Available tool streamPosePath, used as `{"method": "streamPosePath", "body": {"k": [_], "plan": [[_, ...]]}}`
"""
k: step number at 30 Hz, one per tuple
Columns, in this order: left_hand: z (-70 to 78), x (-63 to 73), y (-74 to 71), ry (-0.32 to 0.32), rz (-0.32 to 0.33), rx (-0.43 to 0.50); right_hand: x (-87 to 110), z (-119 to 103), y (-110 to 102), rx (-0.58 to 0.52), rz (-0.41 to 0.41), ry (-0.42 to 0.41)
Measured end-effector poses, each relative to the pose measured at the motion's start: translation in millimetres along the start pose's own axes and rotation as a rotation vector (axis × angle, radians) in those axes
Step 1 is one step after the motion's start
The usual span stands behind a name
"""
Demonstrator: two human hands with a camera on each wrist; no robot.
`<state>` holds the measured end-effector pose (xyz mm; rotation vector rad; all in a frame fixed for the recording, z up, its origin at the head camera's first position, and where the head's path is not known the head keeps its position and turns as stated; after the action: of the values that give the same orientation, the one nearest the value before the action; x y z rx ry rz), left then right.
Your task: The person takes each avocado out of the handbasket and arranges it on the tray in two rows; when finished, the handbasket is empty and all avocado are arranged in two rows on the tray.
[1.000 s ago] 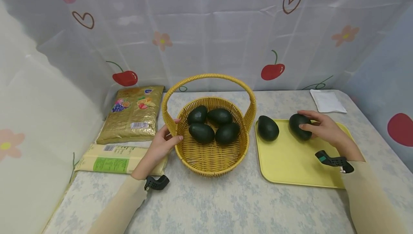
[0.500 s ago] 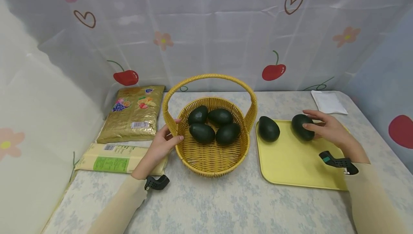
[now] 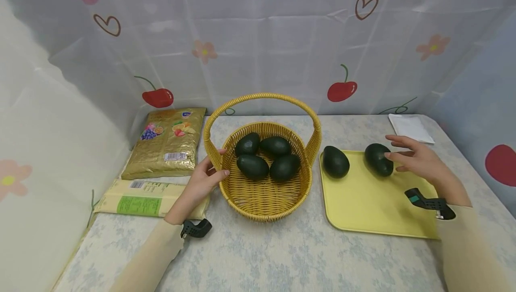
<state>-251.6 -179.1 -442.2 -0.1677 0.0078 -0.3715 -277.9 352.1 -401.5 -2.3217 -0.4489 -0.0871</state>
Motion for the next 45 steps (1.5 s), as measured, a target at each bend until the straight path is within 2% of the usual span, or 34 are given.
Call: {"method": "streamPosePath", "body": {"k": [10, 18, 20, 24, 29, 33, 36, 45], "plan": [[1.9, -1.5, 1.2, 0.015, -0.005, -0.008, 22.2, -21, -23, 0.022, 0.112, -0.057], [1.4, -1.3, 1.5, 0.012, -0.004, -0.007, 26.9, -46, -17, 0.112, 0.127, -0.023], [1.4, -0.9, 1.5, 0.009, -0.003, -0.007, 28.7, -55, -13, 0.132, 0.129, -0.041], [1.6, -0.3, 1.6, 0.005, -0.002, -0.008, 34.0, -75, -3, 0.145, 0.141, -0.117], [2.0, 0.2, 1.4, 0.006, 0.0, -0.007, 39.1, -107, 17, 0.126, 0.13, -0.289], [1.7, 0.8, 1.3, -0.006, 0.004, -0.008, 42.3, -131, 34, 0.164, 0.113, -0.408], [1.5, 1.3, 1.2, -0.014, 0.007, -0.007, 43.8, -147, 46, 0.184, 0.091, -0.468], [2.5, 0.8, 1.5, 0.007, -0.008, -0.011, 40.8, -193, 87, 0.184, -0.054, -0.585]]}}
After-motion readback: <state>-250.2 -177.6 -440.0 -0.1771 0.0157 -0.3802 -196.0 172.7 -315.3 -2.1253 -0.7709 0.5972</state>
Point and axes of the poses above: each hand's wrist, its own x-axis away from the middle knuckle, its own y-axis out of the palm, z = x × y, the point moved 7 cm from there along -x, towards the middle knuckle, and after that the axes turned 10 degrees about -z, right-handed, at the moved point
